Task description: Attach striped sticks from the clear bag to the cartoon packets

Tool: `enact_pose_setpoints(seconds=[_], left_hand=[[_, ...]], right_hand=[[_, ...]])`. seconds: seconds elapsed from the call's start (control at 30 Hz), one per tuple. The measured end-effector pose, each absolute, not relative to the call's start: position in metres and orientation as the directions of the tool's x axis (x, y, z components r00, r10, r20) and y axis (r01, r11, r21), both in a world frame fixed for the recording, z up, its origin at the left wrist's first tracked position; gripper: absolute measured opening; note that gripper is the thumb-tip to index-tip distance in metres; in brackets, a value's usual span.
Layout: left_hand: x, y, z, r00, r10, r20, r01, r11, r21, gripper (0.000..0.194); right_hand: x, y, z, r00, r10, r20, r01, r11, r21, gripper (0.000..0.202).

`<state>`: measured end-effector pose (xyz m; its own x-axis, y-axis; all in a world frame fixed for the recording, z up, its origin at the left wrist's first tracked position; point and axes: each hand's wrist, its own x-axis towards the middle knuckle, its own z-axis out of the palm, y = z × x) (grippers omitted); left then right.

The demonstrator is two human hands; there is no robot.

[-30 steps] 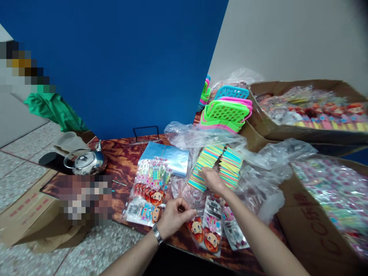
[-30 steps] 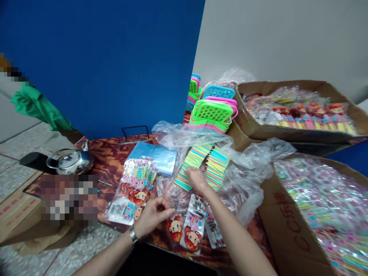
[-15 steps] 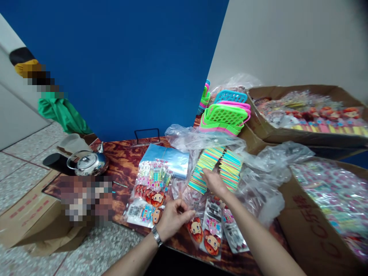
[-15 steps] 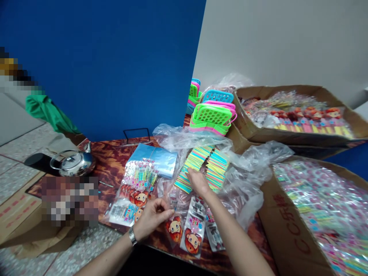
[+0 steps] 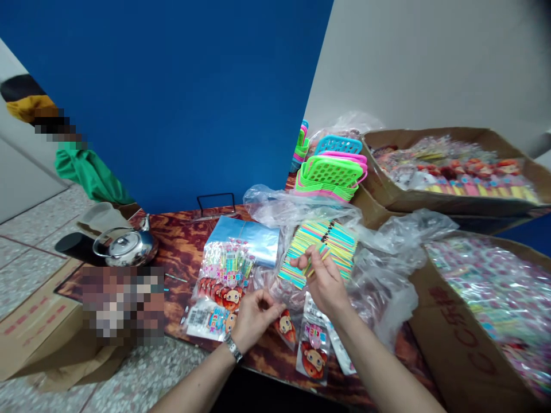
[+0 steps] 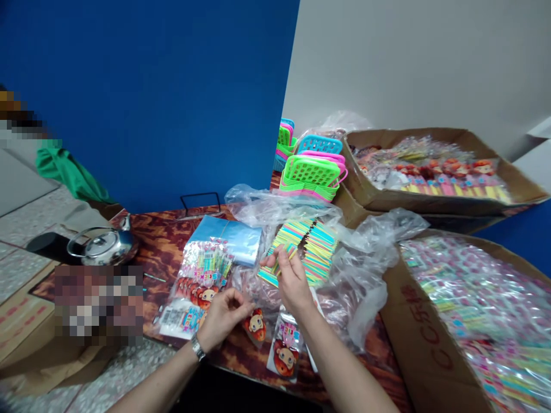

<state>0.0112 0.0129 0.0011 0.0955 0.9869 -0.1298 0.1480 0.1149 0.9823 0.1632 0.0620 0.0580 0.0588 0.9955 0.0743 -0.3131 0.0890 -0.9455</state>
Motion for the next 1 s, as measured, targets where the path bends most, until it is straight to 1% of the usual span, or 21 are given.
enact_pose_setpoints(seconds=[0.07,0.1,0.2,0.3,0.43,0.53,0.6,0.63,0.73,0.8,0.9,1.0], left_hand=[[0.013,0.015,-0.001,0.081,0.99,-0.115,0.164,0.101,0.981,0.027],[0.014,0.015,-0.001,0.075,0.991,-0.113,0.173,0.098,0.98,0.027],[0.017,0.016,0.0,0.05,0.992,-0.115,0.193,0.103,0.976,0.026],[0.019,0.016,0.003,0.033,0.993,-0.114,0.196,0.106,0.975,0.025],[0.019,0.016,0.005,0.02,0.996,-0.087,0.211,0.08,0.974,0.024],[0.017,0.016,0.007,0.015,0.999,-0.033,0.24,0.029,0.97,0.023],[0.014,0.017,0.009,0.021,0.999,0.028,0.285,-0.033,0.958,0.021],[0.012,0.017,0.01,0.029,0.997,0.067,0.319,-0.073,0.945,0.02],[0.007,0.017,0.014,0.07,0.979,0.193,0.422,-0.204,0.883,0.014],[0.004,0.016,0.015,0.1,0.96,0.26,0.442,-0.277,0.853,0.011],[0.002,0.016,0.016,0.128,0.935,0.331,0.436,-0.353,0.828,0.008],[0.001,0.016,0.016,0.144,0.913,0.382,0.442,-0.404,0.801,0.007]], right_hand=[[0.154,0.057,0.069,0.107,0.99,0.092,-0.408,0.129,-0.904,0.022],[0.15,0.055,0.073,0.118,0.987,0.109,-0.425,0.149,-0.893,0.02],[0.141,0.049,0.076,0.126,0.978,0.165,-0.381,0.201,-0.903,0.017],[0.136,0.046,0.07,0.134,0.967,0.216,-0.269,0.246,-0.931,0.019],[0.135,0.044,0.062,0.136,0.951,0.276,-0.062,0.286,-0.956,0.025],[0.141,0.04,0.059,0.024,0.954,0.298,0.125,0.293,-0.948,0.025],[0.148,0.036,0.058,-0.084,0.948,0.307,0.271,0.318,-0.908,0.025],[0.153,0.035,0.058,-0.119,0.941,0.318,0.327,0.339,-0.882,0.028],[0.167,0.034,0.06,-0.12,0.921,0.371,0.398,0.387,-0.832,0.04],[0.175,0.035,0.063,-0.12,0.902,0.414,0.437,0.422,-0.794,0.037],[0.181,0.036,0.071,-0.202,0.843,0.498,0.531,0.522,-0.668,0.028],[0.18,0.036,0.076,-0.325,0.758,0.565,0.591,0.629,-0.504,0.026]])
